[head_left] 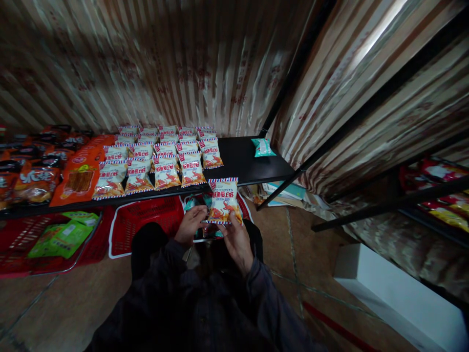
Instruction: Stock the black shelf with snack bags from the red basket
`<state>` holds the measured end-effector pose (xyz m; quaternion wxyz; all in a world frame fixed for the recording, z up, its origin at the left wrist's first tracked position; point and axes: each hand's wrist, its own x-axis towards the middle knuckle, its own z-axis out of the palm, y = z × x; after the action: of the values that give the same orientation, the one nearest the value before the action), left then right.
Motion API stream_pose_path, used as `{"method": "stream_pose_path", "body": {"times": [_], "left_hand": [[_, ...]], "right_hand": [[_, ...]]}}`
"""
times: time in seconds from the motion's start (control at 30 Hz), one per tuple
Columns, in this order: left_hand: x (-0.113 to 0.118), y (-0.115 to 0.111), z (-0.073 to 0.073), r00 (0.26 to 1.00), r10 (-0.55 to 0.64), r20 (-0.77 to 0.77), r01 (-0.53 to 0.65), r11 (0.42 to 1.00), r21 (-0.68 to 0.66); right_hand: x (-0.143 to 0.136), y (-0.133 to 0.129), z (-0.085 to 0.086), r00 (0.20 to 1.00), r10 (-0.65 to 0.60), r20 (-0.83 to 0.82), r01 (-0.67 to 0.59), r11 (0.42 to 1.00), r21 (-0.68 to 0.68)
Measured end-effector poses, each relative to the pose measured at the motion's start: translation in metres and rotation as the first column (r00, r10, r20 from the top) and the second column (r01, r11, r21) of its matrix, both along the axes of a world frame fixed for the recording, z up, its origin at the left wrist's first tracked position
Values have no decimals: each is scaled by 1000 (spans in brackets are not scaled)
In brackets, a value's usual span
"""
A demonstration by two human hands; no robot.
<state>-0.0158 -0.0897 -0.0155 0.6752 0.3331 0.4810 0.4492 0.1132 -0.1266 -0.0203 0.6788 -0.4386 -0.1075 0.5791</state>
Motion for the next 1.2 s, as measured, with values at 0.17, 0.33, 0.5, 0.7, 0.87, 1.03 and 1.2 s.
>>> {"method": "stream_pose_path", "body": {"times": [0.17,0.33,0.5,0.7,0.87,1.03,1.2], "left_hand": [[4,-5,-1,988,-143,59,144,990,-10],[6,-4,-8,991,-107,80,105,994,27],[7,-4,-10,996,-73,47,71,996,54],[9,-3,-12,994,-87,-65,93,992,82],[14,-5,-19,993,-91,-73,96,994,60],[20,-5,-17,997,-80,-23,81,996,46],[27,-1,-9,997,-74,-34,75,997,32]], "right_hand": [[0,3,-2,999,-17,-38,17,1000,-13],[3,2,-4,999,31,-45,-31,1000,-4],[9,0,-8,999,41,-10,-42,999,-26],[16,2,-10,998,64,7,-64,998,-4],[20,1,-16,996,83,25,-84,996,33],[28,2,-22,996,74,56,-75,997,1],[36,6,-20,994,96,44,-96,995,-4]]}}
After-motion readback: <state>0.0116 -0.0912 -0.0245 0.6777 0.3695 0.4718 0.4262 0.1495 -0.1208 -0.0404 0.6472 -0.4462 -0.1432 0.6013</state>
